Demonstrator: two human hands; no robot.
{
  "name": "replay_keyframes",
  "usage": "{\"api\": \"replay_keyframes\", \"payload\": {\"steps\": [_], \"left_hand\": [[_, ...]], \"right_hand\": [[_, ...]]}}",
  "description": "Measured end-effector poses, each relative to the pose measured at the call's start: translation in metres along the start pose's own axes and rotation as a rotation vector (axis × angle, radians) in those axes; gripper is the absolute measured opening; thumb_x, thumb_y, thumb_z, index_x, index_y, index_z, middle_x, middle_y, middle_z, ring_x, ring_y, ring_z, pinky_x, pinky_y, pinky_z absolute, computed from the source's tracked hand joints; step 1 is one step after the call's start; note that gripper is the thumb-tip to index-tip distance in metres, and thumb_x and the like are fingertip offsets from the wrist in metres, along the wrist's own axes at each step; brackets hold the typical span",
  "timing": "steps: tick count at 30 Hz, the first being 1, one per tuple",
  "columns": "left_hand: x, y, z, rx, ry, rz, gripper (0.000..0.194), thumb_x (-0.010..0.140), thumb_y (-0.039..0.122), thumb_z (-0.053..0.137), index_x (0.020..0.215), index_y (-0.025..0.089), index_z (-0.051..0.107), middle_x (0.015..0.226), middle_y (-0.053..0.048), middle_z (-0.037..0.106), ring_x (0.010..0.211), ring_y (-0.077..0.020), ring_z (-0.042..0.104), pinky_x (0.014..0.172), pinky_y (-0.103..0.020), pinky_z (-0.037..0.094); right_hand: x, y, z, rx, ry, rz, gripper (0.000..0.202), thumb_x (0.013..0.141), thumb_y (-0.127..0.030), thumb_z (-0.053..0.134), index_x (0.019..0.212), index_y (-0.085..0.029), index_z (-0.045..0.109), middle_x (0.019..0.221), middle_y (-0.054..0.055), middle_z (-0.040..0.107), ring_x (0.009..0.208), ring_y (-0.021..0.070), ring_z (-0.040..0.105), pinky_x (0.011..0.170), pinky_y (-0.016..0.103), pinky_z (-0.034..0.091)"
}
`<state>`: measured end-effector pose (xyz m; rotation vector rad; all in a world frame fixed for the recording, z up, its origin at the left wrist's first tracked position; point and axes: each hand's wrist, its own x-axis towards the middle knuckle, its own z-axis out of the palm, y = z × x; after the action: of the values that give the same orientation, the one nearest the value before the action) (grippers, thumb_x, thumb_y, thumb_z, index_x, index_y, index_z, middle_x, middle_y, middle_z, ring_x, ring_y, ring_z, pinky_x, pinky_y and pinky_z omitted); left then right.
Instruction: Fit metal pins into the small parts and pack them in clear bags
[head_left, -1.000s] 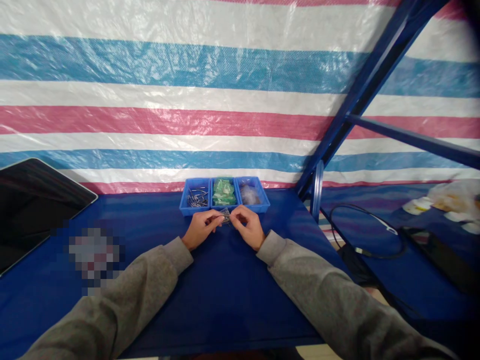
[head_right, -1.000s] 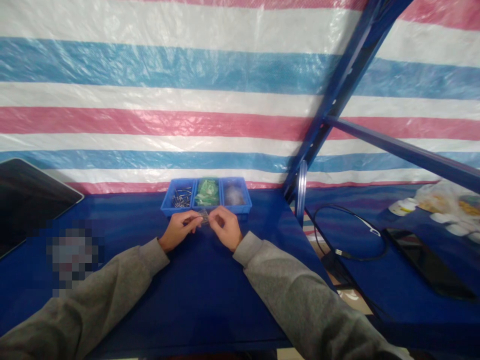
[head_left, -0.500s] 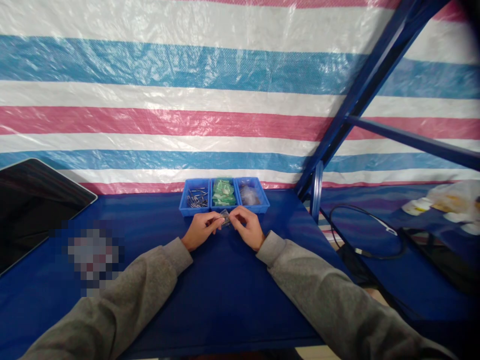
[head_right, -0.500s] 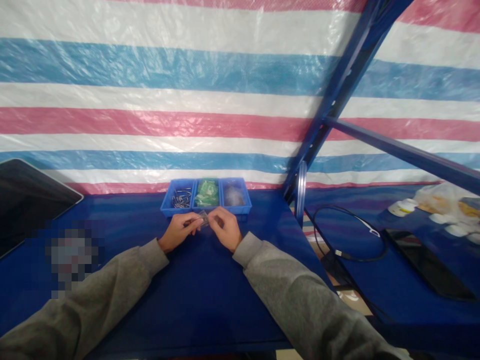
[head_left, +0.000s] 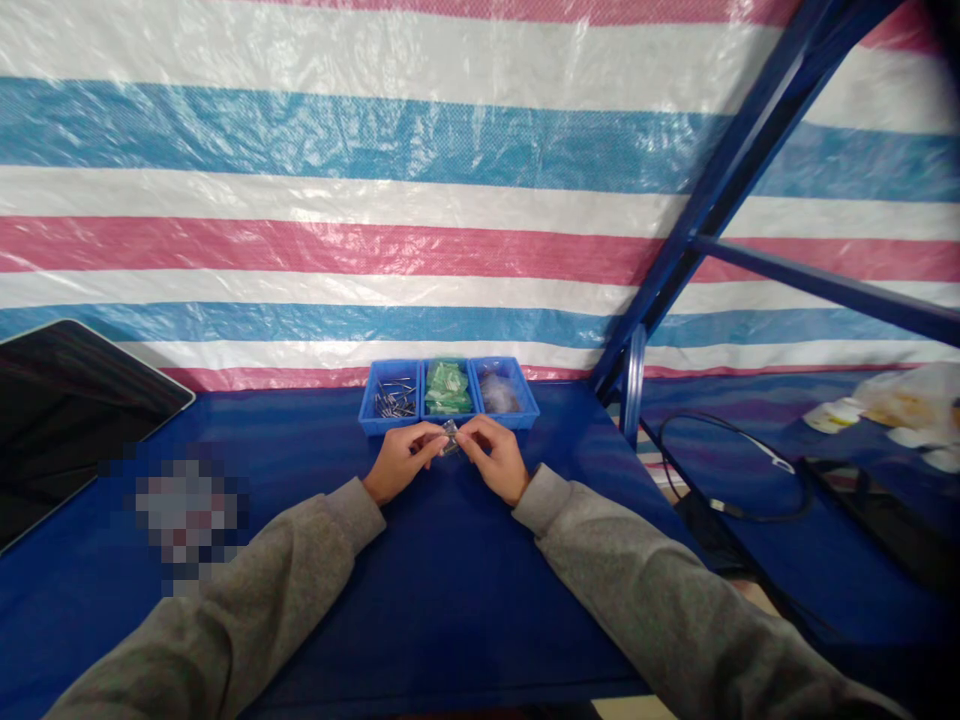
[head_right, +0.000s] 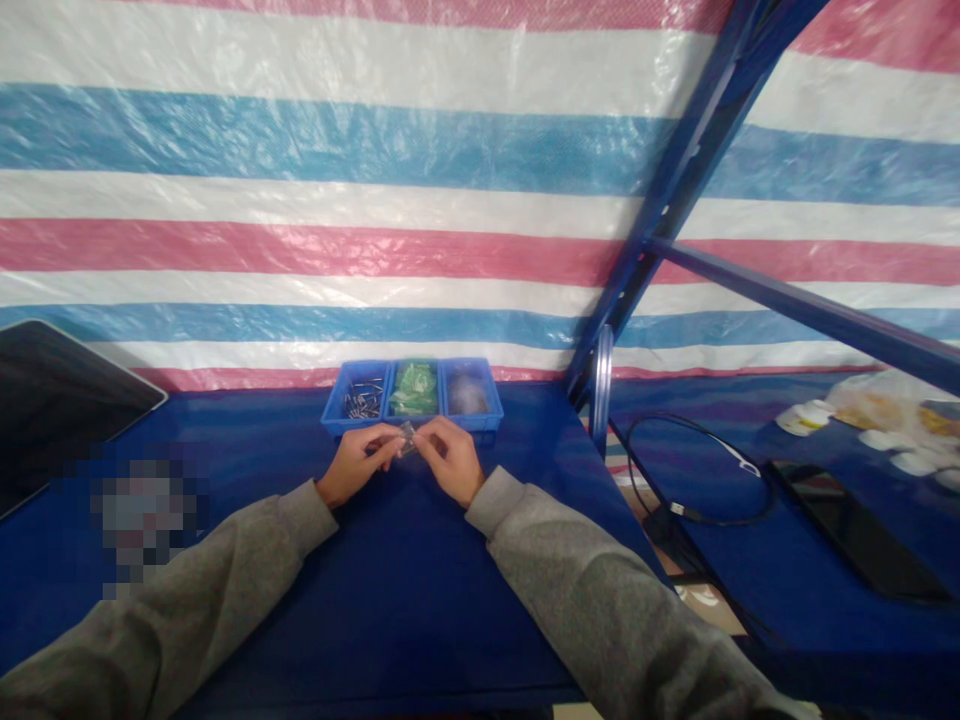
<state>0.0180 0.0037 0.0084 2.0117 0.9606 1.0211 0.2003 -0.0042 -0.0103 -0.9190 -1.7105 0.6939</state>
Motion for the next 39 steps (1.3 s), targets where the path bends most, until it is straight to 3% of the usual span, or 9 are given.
{"api": "replay_keyframes", "payload": {"steps": [12,22,30,34,39], "left_hand": [[0.0002,0.0017,0.0004,0.057,0.003,-0.009,0.028,0.084,0.038,0.054,0.087,0.012,0.064,0.064,-0.001,0.059,0.048,-0.0078,0.051,0.050,-0.019,0.042],[-0.0009,0.0028,0.0005,0.164,0.030,0.053,0.026,0.082,0.036,0.056,0.074,0.013,0.064,0.065,-0.001,0.062,0.054,-0.0088,0.052,0.053,-0.019,0.041],[-0.0010,0.0013,-0.0017,0.191,0.095,0.052,0.027,0.080,0.036,0.059,0.068,0.013,0.062,0.055,0.001,0.056,0.051,-0.0085,0.049,0.052,-0.019,0.040],[-0.0003,-0.0004,-0.0020,0.159,0.106,0.024,0.024,0.081,0.034,0.058,0.071,0.012,0.062,0.055,0.002,0.055,0.050,-0.0082,0.049,0.051,-0.019,0.040],[-0.0004,-0.0019,0.0006,0.058,0.083,0.009,0.021,0.082,0.032,0.058,0.082,0.012,0.063,0.064,0.000,0.058,0.050,-0.0078,0.051,0.051,-0.019,0.043]], "right_hand": [[-0.0006,-0.0024,-0.0002,-0.035,0.010,-0.042,0.024,0.087,-0.036,0.049,0.074,-0.019,0.059,0.069,0.001,0.051,0.059,0.0124,0.047,0.053,0.024,0.038],[0.0017,-0.0064,-0.0013,-0.042,-0.019,-0.051,0.020,0.088,-0.034,0.049,0.084,-0.019,0.062,0.076,0.003,0.056,0.064,0.0131,0.052,0.057,0.025,0.041],[0.0013,-0.0026,0.0002,-0.059,-0.003,-0.050,0.020,0.088,-0.034,0.049,0.083,-0.018,0.061,0.074,0.002,0.056,0.060,0.0120,0.050,0.057,0.024,0.040],[0.0018,0.0007,0.0008,-0.048,-0.024,-0.048,0.017,0.086,-0.034,0.052,0.088,-0.019,0.060,0.074,0.001,0.055,0.060,0.0120,0.050,0.056,0.023,0.041],[0.0013,0.0031,0.0021,-0.055,-0.005,-0.024,0.021,0.088,-0.036,0.048,0.081,-0.018,0.058,0.071,0.001,0.053,0.059,0.0116,0.049,0.056,0.023,0.041]]}}
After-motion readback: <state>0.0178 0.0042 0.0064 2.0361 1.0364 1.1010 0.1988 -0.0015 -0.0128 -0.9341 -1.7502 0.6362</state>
